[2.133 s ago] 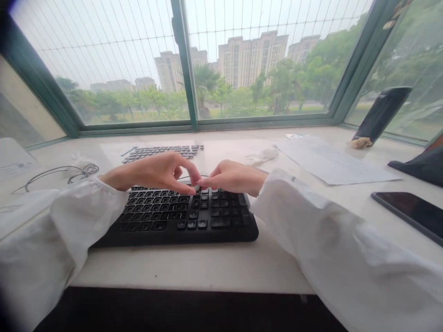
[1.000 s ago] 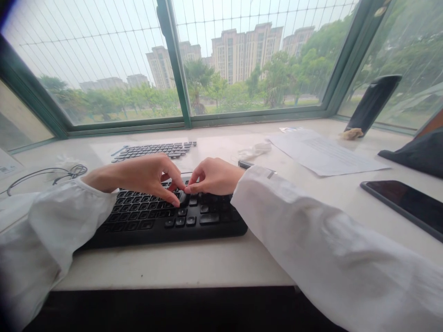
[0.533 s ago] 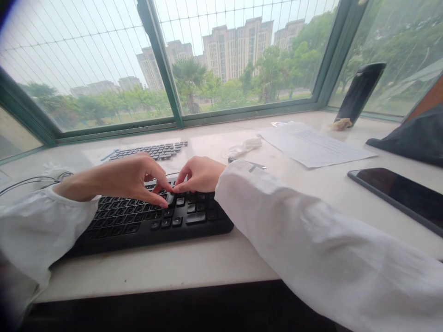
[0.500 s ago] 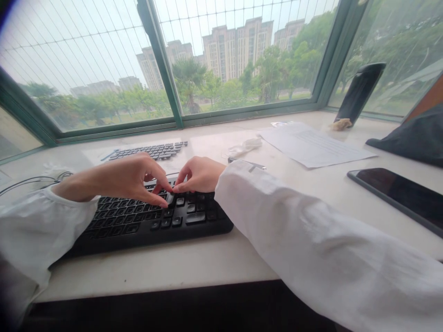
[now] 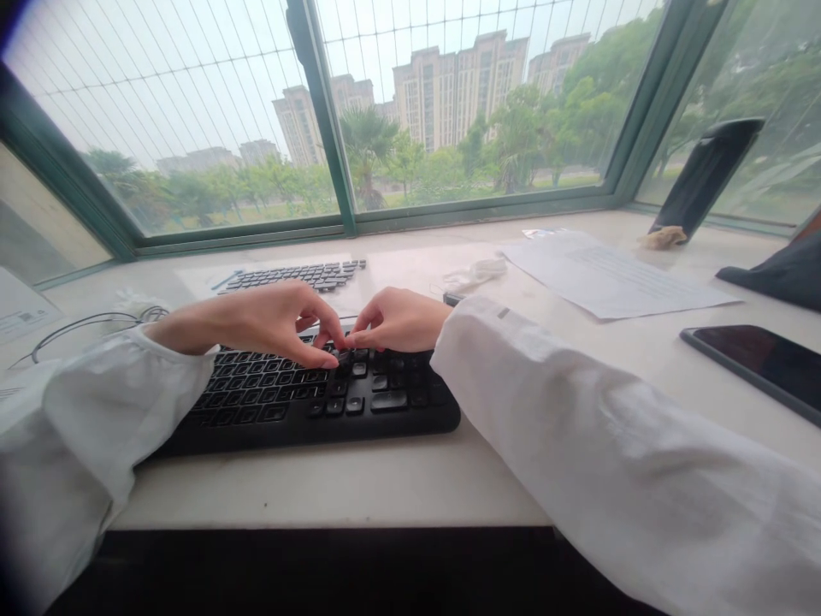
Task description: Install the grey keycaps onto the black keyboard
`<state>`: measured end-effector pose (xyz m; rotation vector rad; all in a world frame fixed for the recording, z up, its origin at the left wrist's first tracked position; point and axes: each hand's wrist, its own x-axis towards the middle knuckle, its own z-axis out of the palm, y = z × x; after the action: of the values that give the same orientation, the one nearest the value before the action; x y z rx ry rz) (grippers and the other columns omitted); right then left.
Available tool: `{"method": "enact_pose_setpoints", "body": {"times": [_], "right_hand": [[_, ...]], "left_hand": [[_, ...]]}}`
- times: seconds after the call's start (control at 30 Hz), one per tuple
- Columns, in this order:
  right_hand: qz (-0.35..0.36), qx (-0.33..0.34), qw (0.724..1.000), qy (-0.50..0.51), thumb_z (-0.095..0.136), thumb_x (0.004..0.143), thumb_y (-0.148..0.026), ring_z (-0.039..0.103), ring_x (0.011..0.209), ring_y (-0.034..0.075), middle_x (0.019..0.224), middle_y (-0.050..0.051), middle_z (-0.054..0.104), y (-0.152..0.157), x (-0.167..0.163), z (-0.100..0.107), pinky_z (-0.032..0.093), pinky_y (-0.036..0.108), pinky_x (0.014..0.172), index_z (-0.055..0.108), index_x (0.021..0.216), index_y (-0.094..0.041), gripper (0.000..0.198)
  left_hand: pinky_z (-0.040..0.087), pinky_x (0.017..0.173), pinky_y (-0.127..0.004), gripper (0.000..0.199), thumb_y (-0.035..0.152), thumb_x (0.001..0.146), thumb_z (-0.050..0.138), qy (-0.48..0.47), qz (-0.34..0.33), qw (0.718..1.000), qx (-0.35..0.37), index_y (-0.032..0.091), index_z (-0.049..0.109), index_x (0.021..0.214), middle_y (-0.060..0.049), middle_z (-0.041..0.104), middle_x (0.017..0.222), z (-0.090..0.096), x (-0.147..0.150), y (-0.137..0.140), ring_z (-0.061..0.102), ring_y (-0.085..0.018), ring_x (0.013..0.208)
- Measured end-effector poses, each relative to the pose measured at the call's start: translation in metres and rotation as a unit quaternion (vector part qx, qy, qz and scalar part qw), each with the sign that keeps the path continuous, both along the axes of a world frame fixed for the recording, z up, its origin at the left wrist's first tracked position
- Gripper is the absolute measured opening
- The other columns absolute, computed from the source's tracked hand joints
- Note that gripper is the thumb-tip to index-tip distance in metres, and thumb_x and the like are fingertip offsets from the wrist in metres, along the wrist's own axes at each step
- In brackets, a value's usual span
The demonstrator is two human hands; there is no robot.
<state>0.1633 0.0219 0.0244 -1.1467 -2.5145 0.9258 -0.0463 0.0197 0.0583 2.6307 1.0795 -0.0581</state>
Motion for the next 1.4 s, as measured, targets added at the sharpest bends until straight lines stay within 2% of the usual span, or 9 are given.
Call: {"method": "enact_pose_setpoints", "body": {"times": [0.2, 0.83, 0.97, 1.13, 1.27, 1.4], "right_hand": [[0.009, 0.003, 1.0, 0.004, 0.061, 0.077, -0.058, 0.045, 0.056, 0.009, 0.065, 0.0, 0.06, 0.002, 0.002, -0.003, 0.029, 0.025, 0.056, 0.074, 0.088, -0.017, 0.045], [0.004, 0.039, 0.999, -0.014, 0.062, 0.079, -0.05, 0.048, 0.056, 0.01, 0.063, 0.0, 0.062, -0.001, -0.002, -0.003, 0.03, 0.025, 0.055, 0.074, 0.091, -0.017, 0.037], [0.014, 0.05, 0.999, -0.013, 0.066, 0.075, -0.053, 0.048, 0.056, 0.009, 0.062, -0.001, 0.06, -0.002, -0.001, -0.002, 0.029, 0.025, 0.054, 0.075, 0.091, -0.018, 0.039], [0.01, 0.023, 1.0, -0.003, 0.068, 0.071, -0.056, 0.048, 0.056, 0.01, 0.062, -0.001, 0.06, -0.005, -0.001, 0.0, 0.029, 0.025, 0.052, 0.075, 0.085, -0.018, 0.041], [0.0, -0.003, 1.0, -0.006, 0.068, 0.072, -0.055, 0.05, 0.059, 0.011, 0.064, 0.001, 0.063, -0.008, -0.001, 0.002, 0.031, 0.024, 0.053, 0.074, 0.088, -0.016, 0.042], [-0.004, 0.009, 1.0, -0.015, 0.067, 0.074, -0.052, 0.049, 0.059, 0.011, 0.064, 0.0, 0.062, -0.01, -0.002, 0.004, 0.031, 0.025, 0.053, 0.073, 0.088, -0.016, 0.039]], "left_hand": [[0.027, 0.058, -0.026, 0.038, 0.055, 0.07, 0.067, -0.002, 0.009, 0.999, -0.034, 0.027, 0.077, 0.094, 0.004, 0.058, 0.064, 0.002, -0.001, 0.003, 0.043, -0.008, 0.054], [0.024, 0.055, -0.027, 0.035, 0.054, 0.07, 0.069, -0.007, 0.002, 1.0, -0.021, 0.025, 0.077, 0.089, 0.003, 0.061, 0.062, -0.001, 0.001, -0.001, 0.037, -0.007, 0.049], [0.024, 0.055, -0.027, 0.034, 0.052, 0.071, 0.067, -0.008, 0.005, 1.0, -0.017, 0.024, 0.077, 0.087, 0.003, 0.062, 0.062, -0.002, 0.001, -0.002, 0.037, -0.006, 0.048], [0.023, 0.055, -0.027, 0.034, 0.052, 0.071, 0.067, -0.017, 0.008, 1.0, -0.022, 0.022, 0.077, 0.082, 0.003, 0.062, 0.062, -0.004, 0.001, -0.004, 0.039, -0.006, 0.049], [0.022, 0.054, -0.027, 0.032, 0.05, 0.072, 0.066, -0.02, 0.015, 0.999, -0.024, 0.021, 0.078, 0.081, 0.003, 0.056, 0.058, -0.002, 0.002, -0.007, 0.033, -0.006, 0.048], [0.021, 0.051, -0.027, 0.032, 0.048, 0.072, 0.067, -0.023, 0.015, 0.999, -0.035, 0.019, 0.078, 0.079, 0.004, 0.046, 0.051, 0.0, 0.004, -0.011, 0.027, -0.007, 0.048]]}}
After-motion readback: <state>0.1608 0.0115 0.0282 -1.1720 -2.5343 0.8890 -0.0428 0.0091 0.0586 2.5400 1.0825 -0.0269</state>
